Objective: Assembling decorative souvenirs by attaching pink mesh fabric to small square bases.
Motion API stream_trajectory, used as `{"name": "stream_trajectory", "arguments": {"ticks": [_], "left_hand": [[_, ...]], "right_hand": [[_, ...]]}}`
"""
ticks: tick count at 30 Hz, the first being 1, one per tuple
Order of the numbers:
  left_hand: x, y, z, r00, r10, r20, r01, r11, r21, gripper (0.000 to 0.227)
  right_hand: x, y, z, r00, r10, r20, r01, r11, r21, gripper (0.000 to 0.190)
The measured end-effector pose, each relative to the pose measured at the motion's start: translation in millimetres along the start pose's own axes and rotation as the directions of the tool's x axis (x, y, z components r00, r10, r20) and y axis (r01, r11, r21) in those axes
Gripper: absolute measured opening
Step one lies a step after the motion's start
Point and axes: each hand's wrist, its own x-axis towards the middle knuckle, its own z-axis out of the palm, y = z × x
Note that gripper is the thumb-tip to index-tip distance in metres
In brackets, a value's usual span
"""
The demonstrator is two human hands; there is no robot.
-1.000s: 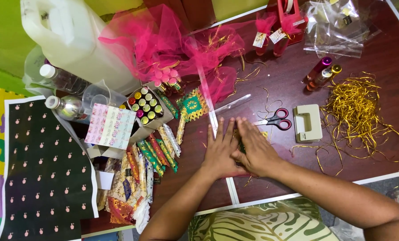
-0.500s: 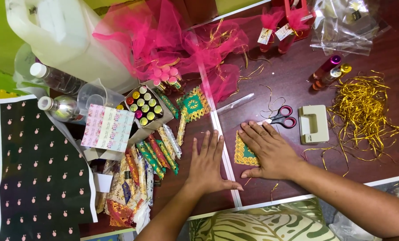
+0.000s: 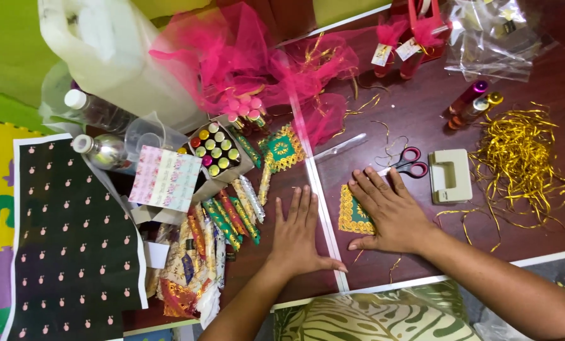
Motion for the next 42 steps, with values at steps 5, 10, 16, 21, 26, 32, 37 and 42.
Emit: {"name": "stream_trajectory", "arguments": {"ticks": [5,10,16,21,26,32,37,42], "left_hand": [[8,0,5,0.999,0.025,0.027,-0.025,1.000,0.009,0.159],[23,4,-5,0.996,0.050,0.075,-0.051,0.999,0.014,0.161],[25,32,7,0.990,0.140,-0.035,-0.142,0.988,-0.055,0.137],[1,53,46,0.916,0.364,-0.169,-0.357,0.931,0.074,0.061],[-11,54,55,0.859,0.404,-0.315,-0.409,0.911,0.052,0.036],[-14,55,46,0.797,0.447,-0.406,-0.499,0.866,-0.027,0.016],[-9,52,33,0.829,0.411,-0.380,-0.467,0.882,-0.065,0.027],[2,53,18,0.923,0.271,-0.272,-0.323,0.931,-0.169,0.040]], "right_hand": [[-19,-8,-18,0.999,0.014,-0.031,-0.013,1.000,0.010,0.130],[-47,2,-3,0.999,0.011,-0.041,-0.012,1.000,-0.024,0.121],[-57,14,-3,0.999,0.049,-0.010,-0.050,0.996,-0.076,0.120],[-58,23,1,0.985,-0.013,-0.170,-0.012,0.989,-0.147,0.114],[-52,27,3,0.987,0.013,-0.158,-0.038,0.988,-0.151,0.115],[-48,24,6,0.988,0.030,-0.154,-0.055,0.984,-0.166,0.118],[-48,20,-3,0.987,0.014,-0.159,-0.047,0.978,-0.204,0.122],[-55,9,-35,0.991,0.006,-0.133,-0.025,0.990,-0.141,0.114]]}}
